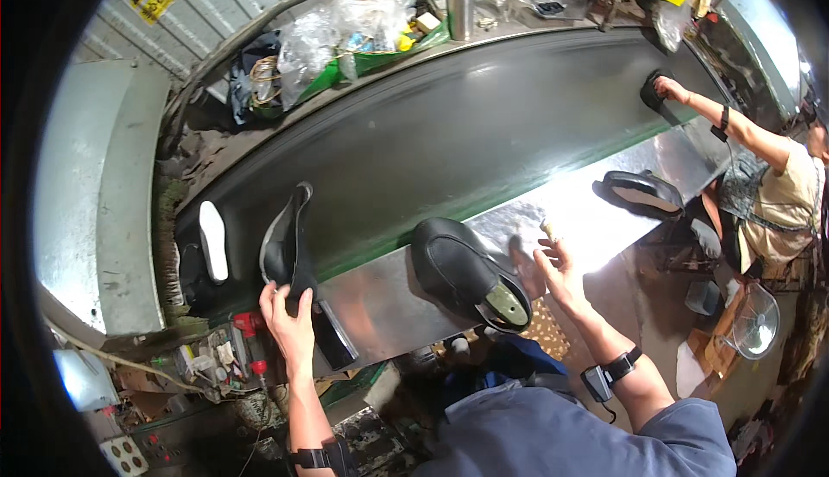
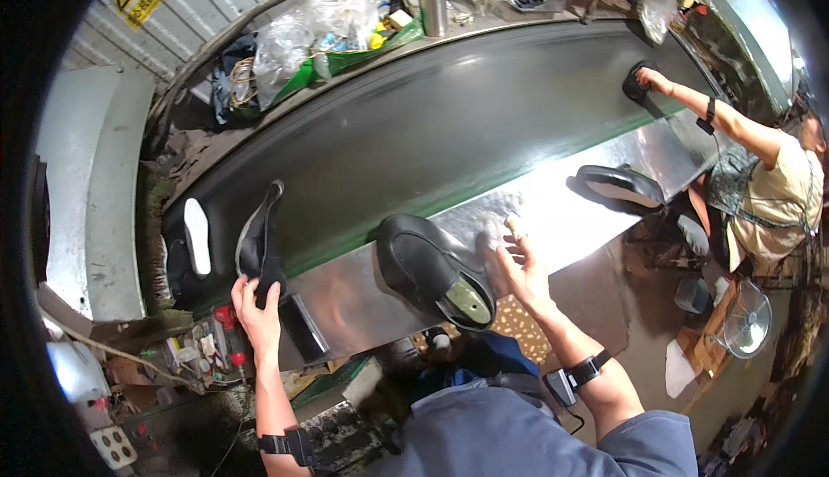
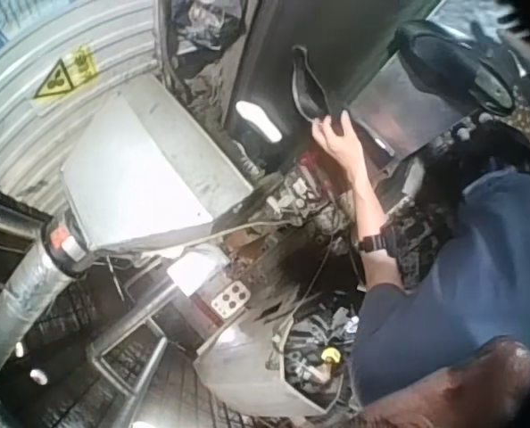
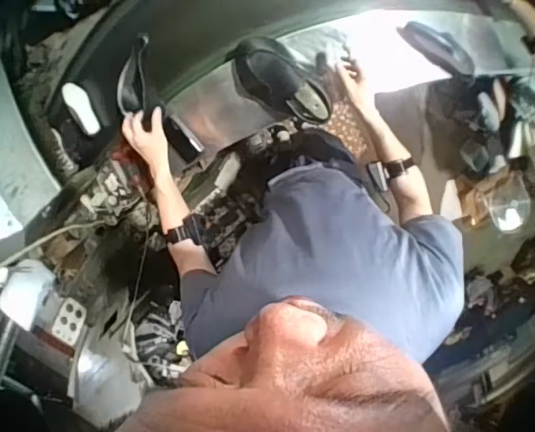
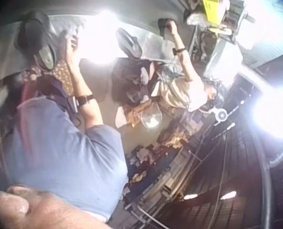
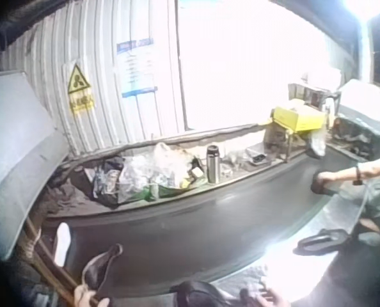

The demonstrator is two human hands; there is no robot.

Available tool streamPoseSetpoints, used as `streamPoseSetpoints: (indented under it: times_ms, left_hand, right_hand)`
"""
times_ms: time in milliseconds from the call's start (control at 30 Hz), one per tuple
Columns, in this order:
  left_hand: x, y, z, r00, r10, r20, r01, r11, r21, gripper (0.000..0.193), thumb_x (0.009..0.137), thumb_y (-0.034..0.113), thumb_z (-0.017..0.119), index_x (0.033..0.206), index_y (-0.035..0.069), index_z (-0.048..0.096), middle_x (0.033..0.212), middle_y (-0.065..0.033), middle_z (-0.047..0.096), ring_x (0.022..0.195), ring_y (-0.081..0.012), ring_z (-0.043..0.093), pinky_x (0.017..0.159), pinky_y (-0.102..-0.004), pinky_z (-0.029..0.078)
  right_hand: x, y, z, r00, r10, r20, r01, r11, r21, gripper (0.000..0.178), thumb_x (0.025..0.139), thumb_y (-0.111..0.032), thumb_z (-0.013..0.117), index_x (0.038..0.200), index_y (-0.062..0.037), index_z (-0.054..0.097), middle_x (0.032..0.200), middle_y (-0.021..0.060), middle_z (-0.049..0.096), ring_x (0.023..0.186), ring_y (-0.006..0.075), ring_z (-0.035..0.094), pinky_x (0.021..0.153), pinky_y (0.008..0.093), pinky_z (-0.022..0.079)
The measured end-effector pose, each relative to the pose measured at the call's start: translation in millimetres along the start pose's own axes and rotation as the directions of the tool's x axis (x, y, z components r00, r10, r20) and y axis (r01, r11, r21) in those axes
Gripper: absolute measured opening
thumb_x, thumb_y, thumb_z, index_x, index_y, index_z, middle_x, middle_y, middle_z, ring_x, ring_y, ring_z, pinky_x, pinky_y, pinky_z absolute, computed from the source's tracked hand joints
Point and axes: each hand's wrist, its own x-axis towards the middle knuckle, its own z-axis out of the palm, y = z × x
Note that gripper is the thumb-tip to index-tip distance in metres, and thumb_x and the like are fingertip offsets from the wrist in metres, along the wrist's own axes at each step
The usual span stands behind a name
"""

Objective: Operator uses a machine to press and shape shoe soles and uppers on a conveyor line.

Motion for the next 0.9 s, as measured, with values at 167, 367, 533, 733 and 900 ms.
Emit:
streamPoseSetpoints:
  times_ms: [167,367,533,733,900]
  left_hand:
    - [-34.8,64.3,43.0,0.979,-0.053,0.196,0.095,0.973,-0.212,0.053,0.087,0.013,0.075,0.133,-0.004,0.054,0.135,-0.0221,0.055,0.129,-0.0367,0.052,0.108,-0.0449,0.041]
    - [-112.3,233.1,94.2,0.580,0.721,0.378,-0.321,0.629,-0.708,0.091,0.099,0.052,0.052,0.157,-0.006,0.013,0.163,-0.0275,0.011,0.151,-0.0417,0.015,0.122,-0.0497,0.009]
    - [-77.7,226.5,76.3,0.813,0.299,0.499,0.117,0.757,-0.643,0.072,0.092,0.019,0.065,0.150,-0.005,0.031,0.154,-0.0235,0.035,0.144,-0.0358,0.033,0.120,-0.0445,0.022]
    - [-94.8,176.4,84.1,0.817,0.165,0.553,0.218,0.799,-0.561,0.065,0.094,0.008,0.060,0.151,-0.002,0.030,0.149,-0.0220,0.044,0.139,-0.0311,0.043,0.118,-0.0429,0.028]
    - [-101.0,208.2,91.0,0.672,0.121,0.731,0.530,0.611,-0.588,0.056,0.096,0.006,0.062,0.146,-0.005,0.037,0.135,-0.0228,0.056,0.124,-0.0287,0.058,0.107,-0.0377,0.045]
  right_hand:
    - [-33.9,-0.5,-31.3,0.986,0.141,-0.093,-0.133,0.987,0.095,0.041,0.098,-0.017,0.065,0.136,-0.0042,0.057,0.108,0.0082,0.069,0.093,0.0147,0.065,0.080,0.0317,0.055]
    - [-67.6,-103.6,41.1,0.983,-0.167,-0.075,0.180,0.951,0.253,0.042,0.102,-0.021,0.055,0.137,0.0023,0.051,0.128,0.0155,0.060,0.115,0.0252,0.059,0.102,0.0381,0.046]
    - [22.9,-64.2,-30.5,0.827,-0.551,-0.111,0.488,0.801,-0.348,0.071,0.086,-0.014,0.071,0.144,0.0065,0.037,0.137,0.0287,0.047,0.126,0.0439,0.048,0.109,0.0452,0.040]
    - [159.0,12.7,-200.8,0.960,-0.199,0.195,0.248,0.287,-0.925,0.071,0.075,-0.015,0.075,0.137,0.0011,0.045,0.136,0.0171,0.054,0.130,0.0359,0.048,0.109,0.0650,0.030]
    - [138.7,-20.1,-218.7,0.793,-0.515,0.325,0.560,0.407,-0.722,0.071,0.077,-0.023,0.081,0.138,-0.0048,0.050,0.117,0.0125,0.061,0.117,0.0321,0.055,0.098,0.0425,0.044]
